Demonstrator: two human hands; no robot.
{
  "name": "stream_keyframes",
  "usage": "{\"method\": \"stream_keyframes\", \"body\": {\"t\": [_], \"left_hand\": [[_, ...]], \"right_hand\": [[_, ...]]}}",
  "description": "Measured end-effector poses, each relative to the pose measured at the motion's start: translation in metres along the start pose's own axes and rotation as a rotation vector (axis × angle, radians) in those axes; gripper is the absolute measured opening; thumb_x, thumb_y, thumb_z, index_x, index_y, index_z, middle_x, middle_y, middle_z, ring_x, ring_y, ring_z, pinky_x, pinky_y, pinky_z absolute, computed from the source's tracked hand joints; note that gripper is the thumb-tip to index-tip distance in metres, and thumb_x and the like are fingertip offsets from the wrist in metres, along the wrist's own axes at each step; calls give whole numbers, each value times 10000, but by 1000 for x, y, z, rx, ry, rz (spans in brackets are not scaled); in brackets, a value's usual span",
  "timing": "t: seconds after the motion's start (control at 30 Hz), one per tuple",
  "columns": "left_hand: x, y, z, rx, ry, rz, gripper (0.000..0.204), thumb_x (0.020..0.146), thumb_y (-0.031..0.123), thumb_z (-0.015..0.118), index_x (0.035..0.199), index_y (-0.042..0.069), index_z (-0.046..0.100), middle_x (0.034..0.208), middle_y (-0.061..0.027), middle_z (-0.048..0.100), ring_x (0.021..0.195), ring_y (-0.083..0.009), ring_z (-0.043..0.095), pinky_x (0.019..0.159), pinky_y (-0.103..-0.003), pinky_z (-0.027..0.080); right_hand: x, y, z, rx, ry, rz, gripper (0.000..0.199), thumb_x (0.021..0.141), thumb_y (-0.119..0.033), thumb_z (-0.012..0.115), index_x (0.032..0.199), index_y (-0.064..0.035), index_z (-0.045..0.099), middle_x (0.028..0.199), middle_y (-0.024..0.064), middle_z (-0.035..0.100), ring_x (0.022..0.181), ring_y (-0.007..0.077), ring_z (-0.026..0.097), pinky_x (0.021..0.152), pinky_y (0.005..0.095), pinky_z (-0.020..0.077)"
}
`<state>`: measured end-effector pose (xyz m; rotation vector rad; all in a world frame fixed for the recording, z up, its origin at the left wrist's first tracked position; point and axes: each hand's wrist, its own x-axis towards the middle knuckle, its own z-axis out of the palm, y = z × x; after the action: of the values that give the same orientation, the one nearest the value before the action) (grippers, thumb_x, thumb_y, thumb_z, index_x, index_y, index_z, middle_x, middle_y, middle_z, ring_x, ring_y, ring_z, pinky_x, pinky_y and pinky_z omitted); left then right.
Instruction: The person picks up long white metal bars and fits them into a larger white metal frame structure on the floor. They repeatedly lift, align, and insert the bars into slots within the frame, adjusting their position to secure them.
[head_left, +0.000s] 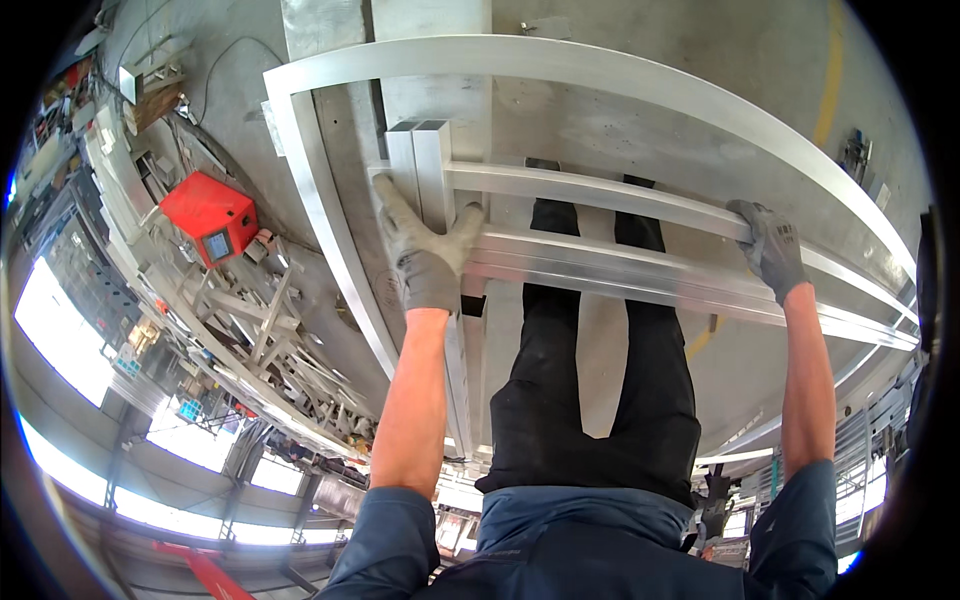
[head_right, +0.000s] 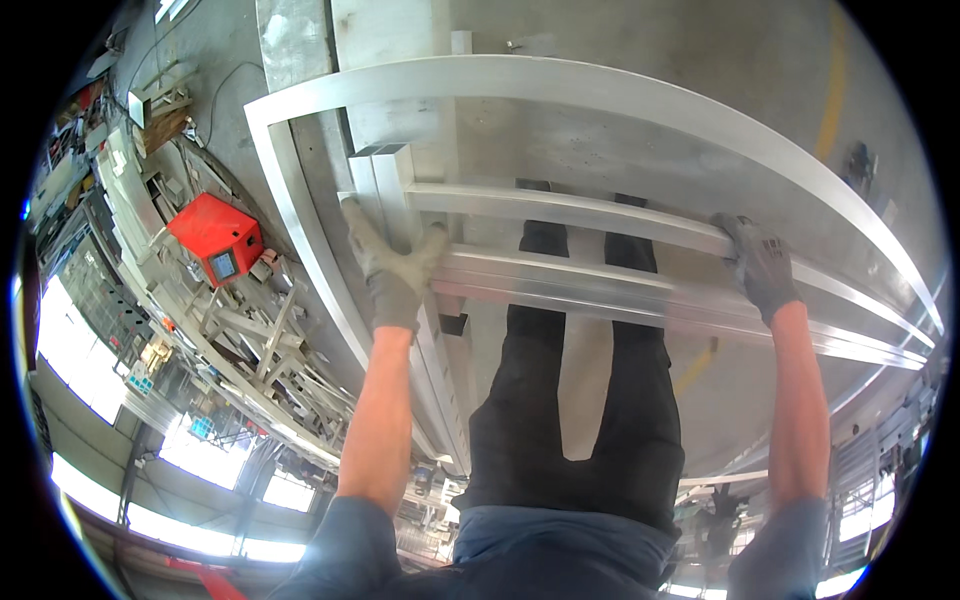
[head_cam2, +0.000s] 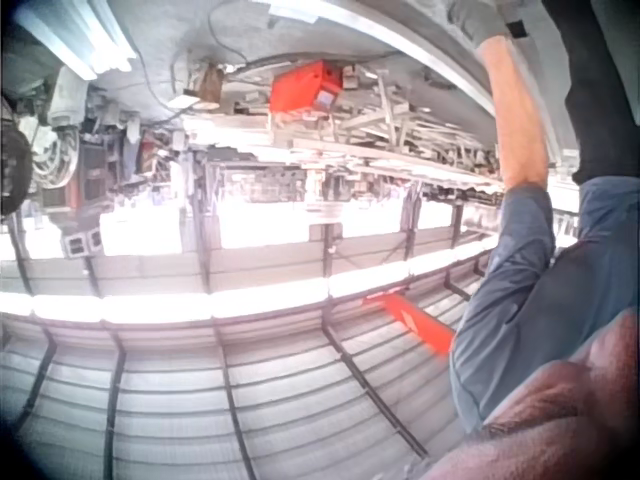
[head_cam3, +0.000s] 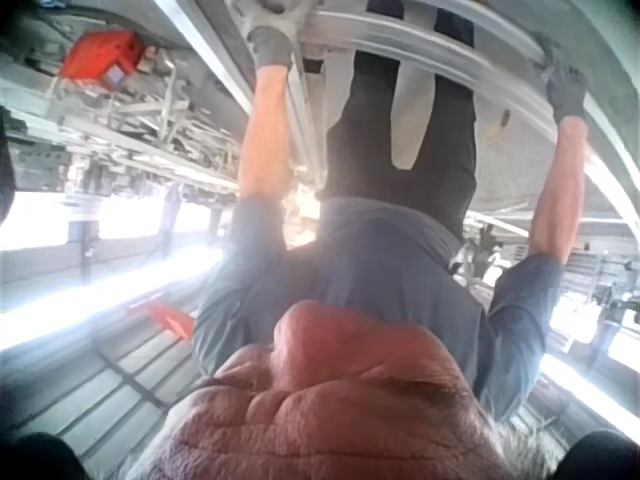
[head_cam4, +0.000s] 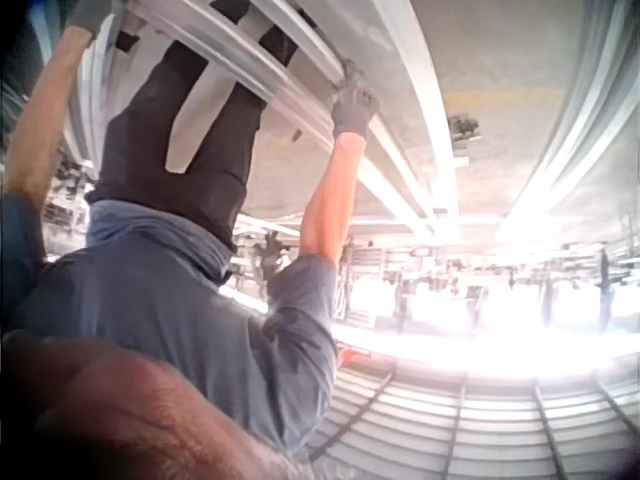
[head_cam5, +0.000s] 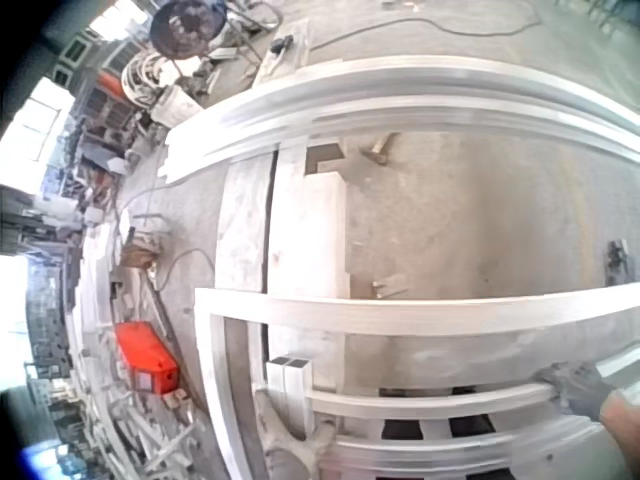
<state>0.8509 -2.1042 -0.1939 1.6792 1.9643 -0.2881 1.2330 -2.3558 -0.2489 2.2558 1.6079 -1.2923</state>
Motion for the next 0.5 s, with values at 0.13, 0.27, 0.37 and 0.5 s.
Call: {"method": "stream_keyframes", "body": {"t": [0.13,0.27,0.37,0.5], "left_hand": [[-1,4,4,10,61,-32,1156,763,273,835,1642,39,122,1635,-257,276,1504,-415,316,1225,-461,319],[3,-1,-10,-64,204,5,1080,777,208,831,1630,27,193,1591,-257,360,1490,-401,348,1218,-445,334],[-3,-16,-28,-9,258,71,1066,783,210,832,1623,11,206,1587,-268,361,1474,-397,374,1214,-436,336],[1,-12,-53,-106,242,74,1035,784,195,833,1603,-23,240,1561,-268,389,1442,-398,409,1200,-433,347]], "right_hand": [[4,-10,1,57,-45,-24,549,765,21,693,1289,-126,620,1109,150,697,1059,388,658,892,473,525],[0,-31,0,66,0,-105,604,772,12,678,1351,-121,569,1137,142,689,1068,384,643,939,474,498],[-12,-49,-19,102,47,-145,639,786,-32,711,1395,-117,539,1189,153,680,1090,376,638,993,453,478],[-44,6,-36,60,76,-46,720,717,-23,789,1397,-94,563,1227,174,659,1137,379,629,1010,468,489]]}}
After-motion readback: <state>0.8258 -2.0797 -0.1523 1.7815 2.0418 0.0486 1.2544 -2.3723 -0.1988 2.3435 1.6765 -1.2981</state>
